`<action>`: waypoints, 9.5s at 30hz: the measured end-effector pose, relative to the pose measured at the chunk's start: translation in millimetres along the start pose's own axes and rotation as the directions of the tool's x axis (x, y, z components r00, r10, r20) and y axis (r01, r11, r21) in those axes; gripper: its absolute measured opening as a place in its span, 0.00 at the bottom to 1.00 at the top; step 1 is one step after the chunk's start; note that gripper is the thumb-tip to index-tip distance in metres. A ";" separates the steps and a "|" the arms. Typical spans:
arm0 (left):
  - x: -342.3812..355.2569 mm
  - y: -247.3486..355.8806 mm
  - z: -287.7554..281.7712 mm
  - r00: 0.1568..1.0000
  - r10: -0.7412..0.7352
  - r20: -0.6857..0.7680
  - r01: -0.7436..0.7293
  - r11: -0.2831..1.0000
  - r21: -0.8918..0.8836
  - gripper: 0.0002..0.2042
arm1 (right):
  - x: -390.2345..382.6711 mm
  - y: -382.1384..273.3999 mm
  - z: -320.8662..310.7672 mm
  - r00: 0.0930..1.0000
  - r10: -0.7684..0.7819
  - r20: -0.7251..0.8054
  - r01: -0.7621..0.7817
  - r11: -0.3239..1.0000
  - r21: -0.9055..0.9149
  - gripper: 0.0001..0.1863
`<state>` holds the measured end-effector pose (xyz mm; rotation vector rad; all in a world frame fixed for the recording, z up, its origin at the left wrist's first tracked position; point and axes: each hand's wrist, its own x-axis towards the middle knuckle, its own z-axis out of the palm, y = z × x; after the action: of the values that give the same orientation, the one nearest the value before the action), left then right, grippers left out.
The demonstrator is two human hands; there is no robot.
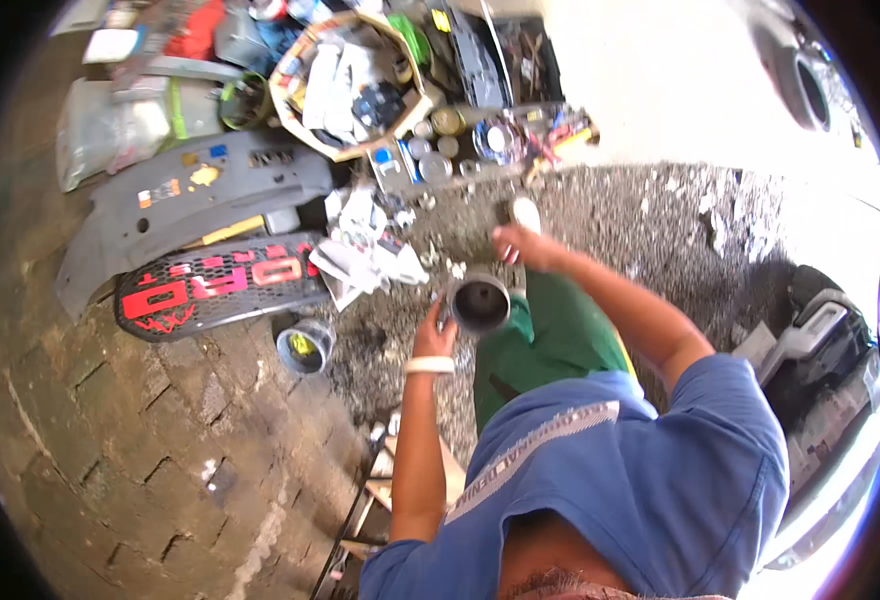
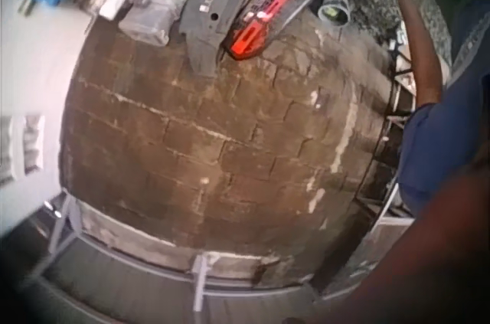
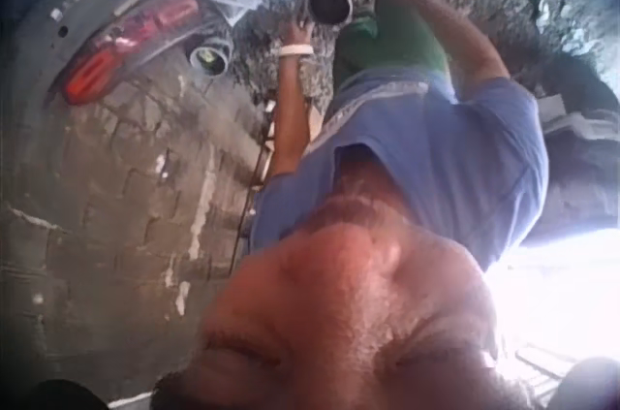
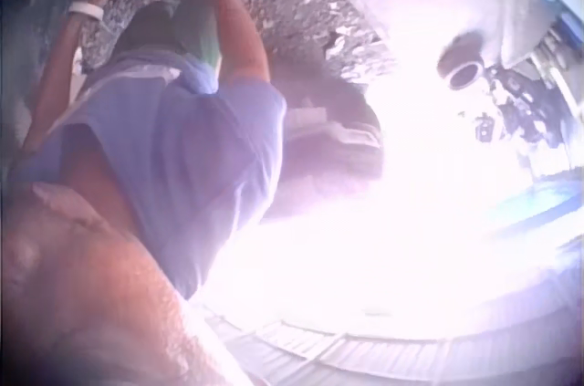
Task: The person pours liquids from two different containers into a spray gun paint cup and then wipes the cup with a cloth.
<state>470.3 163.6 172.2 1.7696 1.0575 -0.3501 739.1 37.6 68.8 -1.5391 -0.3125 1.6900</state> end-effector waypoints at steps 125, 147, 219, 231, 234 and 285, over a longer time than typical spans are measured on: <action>117.8 -200.7 -19.5 0.684 -0.554 -0.474 0.072 0.698 -0.712 0.27 | 193.4 -168.8 250.8 0.519 -0.527 0.673 0.823 0.095 -0.560 0.16; 205.8 -370.9 97.4 0.584 -0.737 -0.341 -0.005 0.417 -0.909 0.29 | 530.1 23.6 178.5 0.519 -0.389 -0.761 -0.596 0.473 -0.649 0.72; 147.8 -333.4 33.1 0.599 -0.356 -0.717 0.246 0.934 -0.258 0.40 | 230.1 -131.8 343.9 0.447 0.889 -0.105 0.660 -0.407 -0.632 0.59; 174.5 -339.1 8.3 0.591 -0.329 -0.737 0.316 0.935 -0.164 0.36 | 209.9 -128.5 289.9 0.600 0.714 0.362 0.796 -0.486 -0.360 0.44; 190.3 -346.1 -1.4 0.645 -0.427 -0.634 0.323 0.904 -0.280 0.34 | 213.9 -121.8 258.8 0.708 0.394 0.586 0.691 -0.554 -0.463 0.43; 190.5 -271.9 17.8 0.768 -0.595 -0.236 0.242 0.611 -0.754 0.32 | 546.2 96.3 24.0 0.878 -0.105 -0.468 -0.330 0.576 -0.748 0.14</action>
<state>370.2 273.7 -125.2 0.8877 1.7157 0.2116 718.9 362.8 -380.8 -2.6547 -0.8332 1.2071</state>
